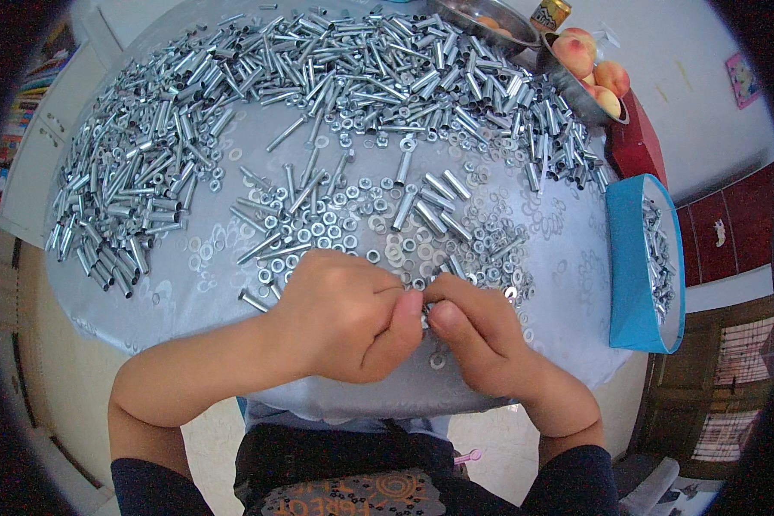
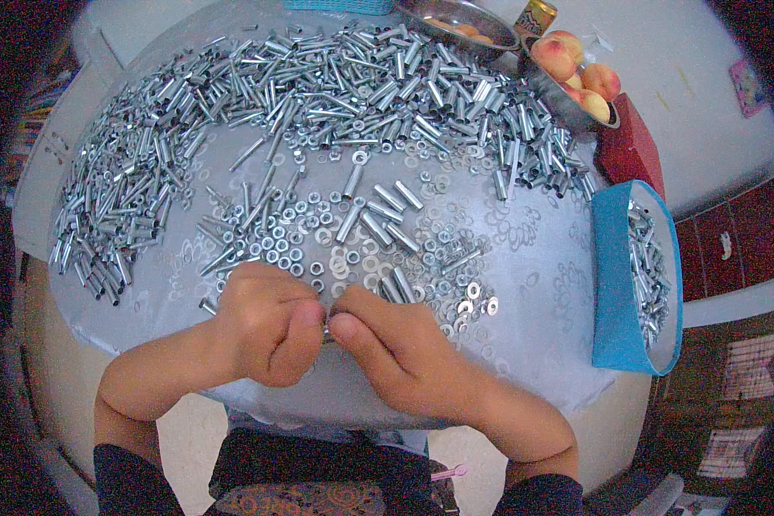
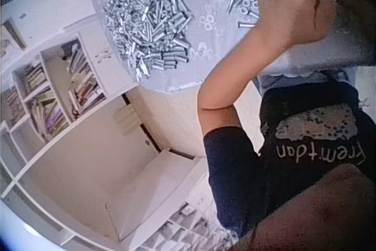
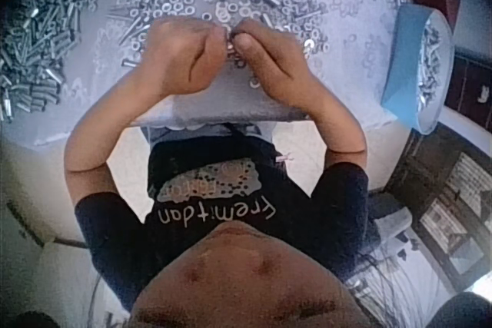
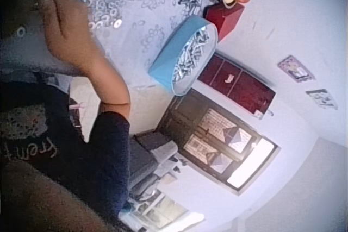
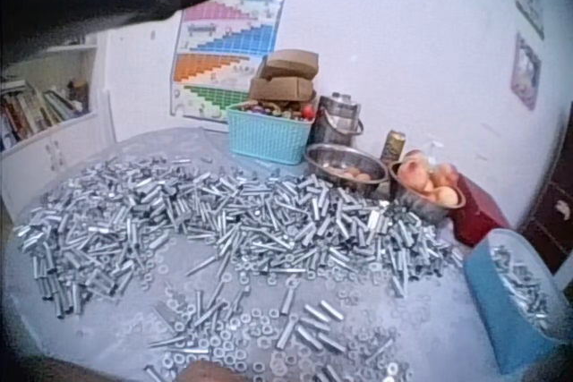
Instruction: The person assembles metal fasteners by hand, picking up cylindrical metal pieces, washers, and nuts from a table covered in parts. They thread the components together and place the assembled units into a blue container. The task is performed continuously with both hands manipulating the small hardware items.
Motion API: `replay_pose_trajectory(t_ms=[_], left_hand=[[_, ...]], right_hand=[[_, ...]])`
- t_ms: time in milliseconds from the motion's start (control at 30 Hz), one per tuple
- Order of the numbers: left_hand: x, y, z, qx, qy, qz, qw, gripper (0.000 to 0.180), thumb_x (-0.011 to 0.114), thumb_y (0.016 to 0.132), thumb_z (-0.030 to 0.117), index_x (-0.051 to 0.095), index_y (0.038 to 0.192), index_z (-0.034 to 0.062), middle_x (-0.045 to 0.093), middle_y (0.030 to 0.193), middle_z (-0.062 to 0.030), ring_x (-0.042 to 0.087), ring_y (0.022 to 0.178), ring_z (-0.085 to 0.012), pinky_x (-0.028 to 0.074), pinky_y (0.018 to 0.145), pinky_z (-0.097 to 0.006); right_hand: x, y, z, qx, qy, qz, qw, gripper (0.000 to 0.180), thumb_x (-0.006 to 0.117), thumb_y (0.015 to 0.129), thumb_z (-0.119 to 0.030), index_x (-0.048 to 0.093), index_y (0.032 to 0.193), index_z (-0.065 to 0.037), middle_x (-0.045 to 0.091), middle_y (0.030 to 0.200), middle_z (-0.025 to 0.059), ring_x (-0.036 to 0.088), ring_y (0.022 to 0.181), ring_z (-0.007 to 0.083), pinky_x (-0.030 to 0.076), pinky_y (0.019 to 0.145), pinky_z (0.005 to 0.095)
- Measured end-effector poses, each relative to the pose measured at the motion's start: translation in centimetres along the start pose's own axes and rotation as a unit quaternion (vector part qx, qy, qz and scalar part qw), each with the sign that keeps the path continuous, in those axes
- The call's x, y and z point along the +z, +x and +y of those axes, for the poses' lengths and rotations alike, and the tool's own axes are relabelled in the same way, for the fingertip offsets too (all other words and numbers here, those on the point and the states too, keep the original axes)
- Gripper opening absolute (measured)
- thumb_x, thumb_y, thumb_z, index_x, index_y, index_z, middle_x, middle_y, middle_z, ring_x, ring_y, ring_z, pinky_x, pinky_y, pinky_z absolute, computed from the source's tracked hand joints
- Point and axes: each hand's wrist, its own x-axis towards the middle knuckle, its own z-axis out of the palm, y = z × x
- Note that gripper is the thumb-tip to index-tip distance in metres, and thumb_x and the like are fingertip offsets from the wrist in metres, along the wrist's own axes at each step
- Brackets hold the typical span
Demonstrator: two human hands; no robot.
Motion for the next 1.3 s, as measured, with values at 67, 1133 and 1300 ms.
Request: replay_pose_trajectory(t_ms=[67, 1133, 1300], left_hand=[[0.1, 0.1, -0.3, 0.028, 0.033, 0.021, 0.999, 0.025, 0.055, 0.075, 0.013, 0.05, 0.051, 0.0089, 0.048, 0.047, -0.0073, 0.05, 0.04, -0.0263, 0.04, 0.038, -0.037], [-0.3, 1.6, -2.8, -0.068, 0.141, 0.05, 0.986, 0.013, 0.065, 0.076, 0.014, 0.056, 0.075, 0.0048, 0.051, 0.066, -0.008, 0.053, 0.059, -0.0271, 0.04, 0.052, -0.036], [-0.8, 1.6, -3.4, -0.073, 0.187, 0.038, 0.979, 0.014, 0.062, 0.077, 0.012, 0.057, 0.087, 0.0035, 0.053, 0.084, -0.0114, 0.054, 0.076, -0.0301, 0.042, 0.065, -0.038]], right_hand=[[0.2, 0.0, -0.2, 0.018, 0.02, 0.004, 1.0, 0.024, 0.043, 0.094, -0.026, 0.049, 0.087, -0.004, 0.048, 0.066, 0.0176, 0.053, 0.061, 0.0353, 0.04, 0.055, 0.0384], [-17.0, -4.7, 6.0, -0.217, 0.588, 0.384, 0.678, 0.025, 0.048, 0.092, -0.024, 0.047, 0.075, -0.006, 0.022, 0.054, -0.0042, 0.02, 0.045, 0.0096, 0.019, 0.045, 0.0246], [-8.3, 0.0, 2.5, 0.009, 0.055, 0.339, 0.939, 0.013, 0.062, 0.084, -0.015, 0.057, 0.077, -0.005, 0.048, 0.058, -0.0012, 0.042, 0.053, 0.0053, 0.029, 0.044, 0.0255]])
